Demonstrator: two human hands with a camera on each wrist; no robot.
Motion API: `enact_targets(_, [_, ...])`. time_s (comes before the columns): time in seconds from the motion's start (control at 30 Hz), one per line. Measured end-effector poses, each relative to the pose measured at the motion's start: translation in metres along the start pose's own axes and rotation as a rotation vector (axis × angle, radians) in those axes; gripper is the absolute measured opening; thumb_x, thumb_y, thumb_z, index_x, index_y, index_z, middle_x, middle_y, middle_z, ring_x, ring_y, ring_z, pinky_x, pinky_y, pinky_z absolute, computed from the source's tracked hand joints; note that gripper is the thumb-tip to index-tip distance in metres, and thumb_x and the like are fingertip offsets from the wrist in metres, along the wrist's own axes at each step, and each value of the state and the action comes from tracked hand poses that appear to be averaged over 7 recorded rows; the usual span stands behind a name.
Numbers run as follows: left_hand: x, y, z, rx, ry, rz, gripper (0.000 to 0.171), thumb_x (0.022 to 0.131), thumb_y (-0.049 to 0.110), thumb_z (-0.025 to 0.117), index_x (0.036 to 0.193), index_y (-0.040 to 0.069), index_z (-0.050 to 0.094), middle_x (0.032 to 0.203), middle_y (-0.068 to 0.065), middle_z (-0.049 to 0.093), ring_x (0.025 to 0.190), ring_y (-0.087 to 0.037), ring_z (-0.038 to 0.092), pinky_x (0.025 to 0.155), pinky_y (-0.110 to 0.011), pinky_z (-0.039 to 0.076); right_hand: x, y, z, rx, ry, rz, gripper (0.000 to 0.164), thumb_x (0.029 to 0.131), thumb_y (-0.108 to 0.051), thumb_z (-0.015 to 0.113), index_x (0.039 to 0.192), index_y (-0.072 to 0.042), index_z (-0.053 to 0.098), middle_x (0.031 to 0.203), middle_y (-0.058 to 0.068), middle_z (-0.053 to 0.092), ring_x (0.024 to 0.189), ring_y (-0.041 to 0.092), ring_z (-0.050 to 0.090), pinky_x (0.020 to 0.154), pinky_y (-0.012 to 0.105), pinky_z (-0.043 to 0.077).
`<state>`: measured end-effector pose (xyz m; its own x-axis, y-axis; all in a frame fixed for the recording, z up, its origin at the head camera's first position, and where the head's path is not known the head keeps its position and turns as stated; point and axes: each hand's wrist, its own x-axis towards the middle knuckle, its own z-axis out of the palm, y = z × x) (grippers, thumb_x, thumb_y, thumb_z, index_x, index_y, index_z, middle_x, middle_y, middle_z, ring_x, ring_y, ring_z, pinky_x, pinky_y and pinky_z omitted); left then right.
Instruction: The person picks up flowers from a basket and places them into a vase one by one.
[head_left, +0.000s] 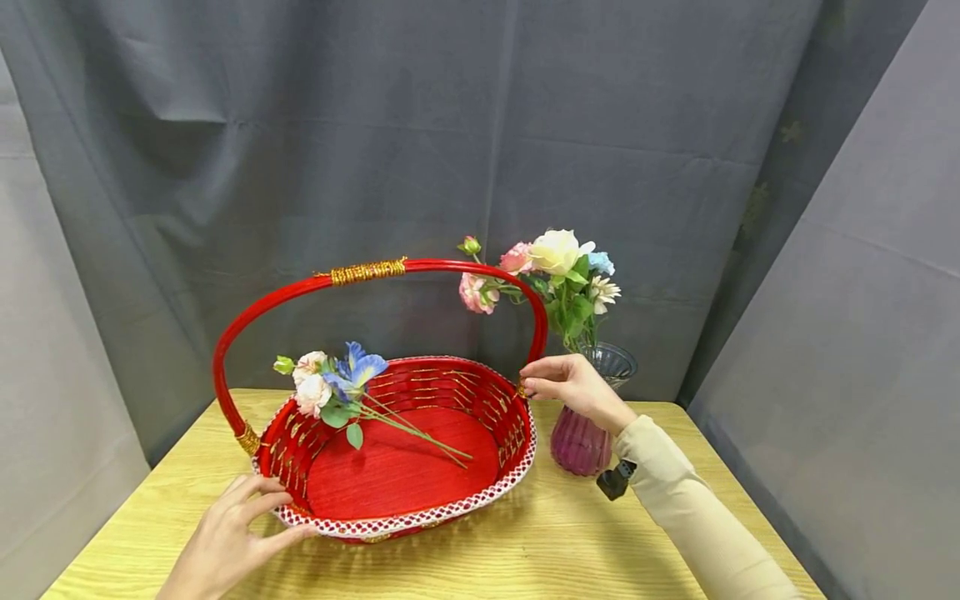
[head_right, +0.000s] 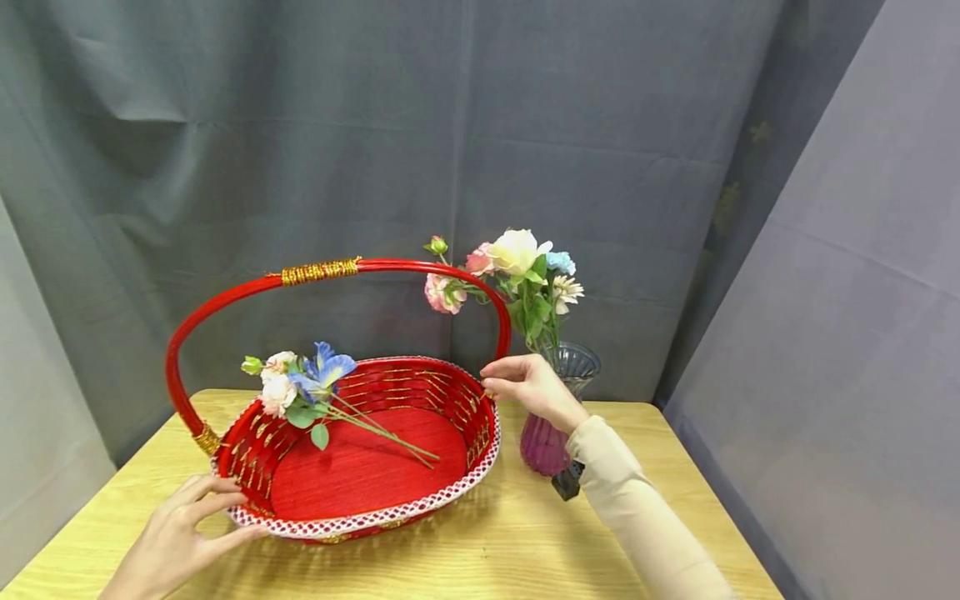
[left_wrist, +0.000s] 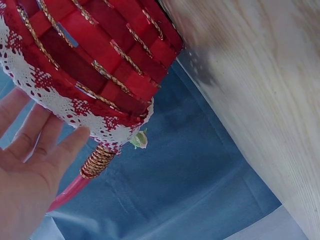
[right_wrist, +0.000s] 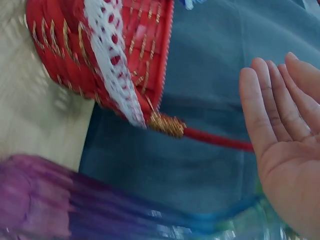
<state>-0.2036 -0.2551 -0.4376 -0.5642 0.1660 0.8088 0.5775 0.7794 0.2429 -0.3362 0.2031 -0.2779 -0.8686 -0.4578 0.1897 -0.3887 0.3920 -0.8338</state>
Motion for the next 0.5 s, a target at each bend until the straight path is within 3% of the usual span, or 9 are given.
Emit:
enact_targets(0.27, [-0.001,0.0,-0.001,0.04,-0.034,-0.042,0.043,0.053,0.049,0.092,0.08,0.021,0.075,0.092,0.014,0.061,0.088,-0.005,0.054,0.077,-0.007,0.045,0.017,0.0,0.033,-0.063,-0.044,0.0,0.023,0.092,-0.011,0.068,0.113,-0.002,0.071,0.11,0.019,0.071,0.091,0.033,0.072,0.083,0.048,0.058])
enact_targets(0.5, [-0.001,-0.001,0.0,0.031,-0.018,-0.024,0.045,0.053,0.051,0.092,0.079,0.019,0.075,0.091,0.011,0.063,0.087,-0.007,0.056,0.078,-0.01,0.046,0.037,0.001,0.057,-0.093,-0.091,-0.019,0.019,0.092,-0.011,0.069,0.108,-0.005,0.073,0.102,0.012,0.074,0.084,0.018,0.073,0.082,0.044,0.059])
